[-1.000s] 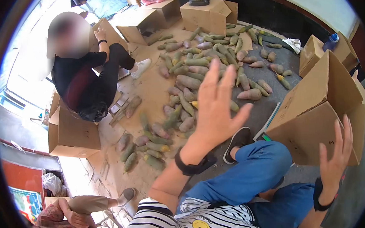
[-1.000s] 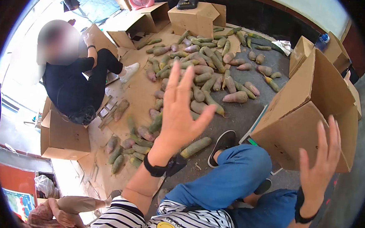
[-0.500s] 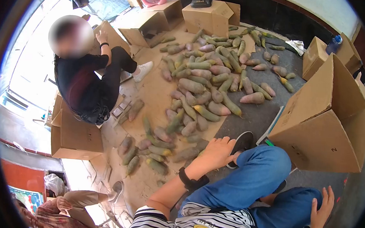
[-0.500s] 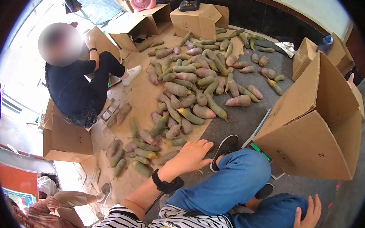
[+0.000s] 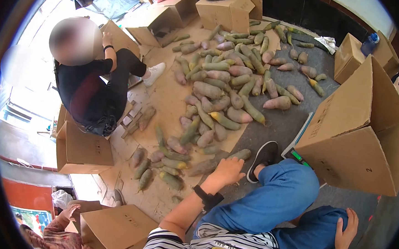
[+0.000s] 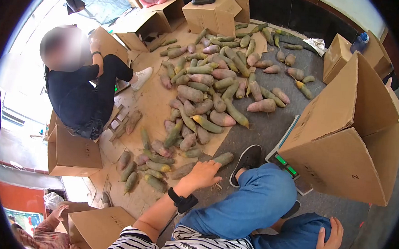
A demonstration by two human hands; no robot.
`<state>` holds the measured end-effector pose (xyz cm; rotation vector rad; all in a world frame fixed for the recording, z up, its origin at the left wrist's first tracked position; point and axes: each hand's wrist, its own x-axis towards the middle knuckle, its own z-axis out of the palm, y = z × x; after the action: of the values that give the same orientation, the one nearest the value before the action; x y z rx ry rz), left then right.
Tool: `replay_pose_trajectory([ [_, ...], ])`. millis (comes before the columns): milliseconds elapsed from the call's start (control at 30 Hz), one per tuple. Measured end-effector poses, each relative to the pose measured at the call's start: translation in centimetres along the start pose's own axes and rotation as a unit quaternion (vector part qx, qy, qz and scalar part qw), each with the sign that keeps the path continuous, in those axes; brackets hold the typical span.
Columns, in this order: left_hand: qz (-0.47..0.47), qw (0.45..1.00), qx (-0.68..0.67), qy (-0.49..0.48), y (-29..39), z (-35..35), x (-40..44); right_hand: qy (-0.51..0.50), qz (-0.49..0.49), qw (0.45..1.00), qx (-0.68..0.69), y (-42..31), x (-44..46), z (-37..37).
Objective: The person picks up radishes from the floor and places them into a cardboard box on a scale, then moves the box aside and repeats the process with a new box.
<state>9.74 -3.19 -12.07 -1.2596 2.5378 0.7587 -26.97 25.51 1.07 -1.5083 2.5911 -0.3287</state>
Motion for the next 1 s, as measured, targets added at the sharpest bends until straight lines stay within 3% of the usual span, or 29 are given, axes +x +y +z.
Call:
replay_pose_trajectory([
  [467, -0.15, 0.988, -0.016, -0.018, -8.8, 5.0, 2.1, 0.008, 0.023, 1.0, 0.001, -1.4, 0.5, -0.5],
  [800, -0.208, 0.978, -0.005, 0.009, -11.1, 15.7, 6.1, 0.0, 0.036, 0.999, 0.006, -1.3, 0.9, -0.4],
  [1000, -0.291, 0.952, -0.065, -0.068, -10.9, 18.4, 8.5, 0.004, 0.055, 0.998, 0.007, -0.9, 0.8, -0.5],
])
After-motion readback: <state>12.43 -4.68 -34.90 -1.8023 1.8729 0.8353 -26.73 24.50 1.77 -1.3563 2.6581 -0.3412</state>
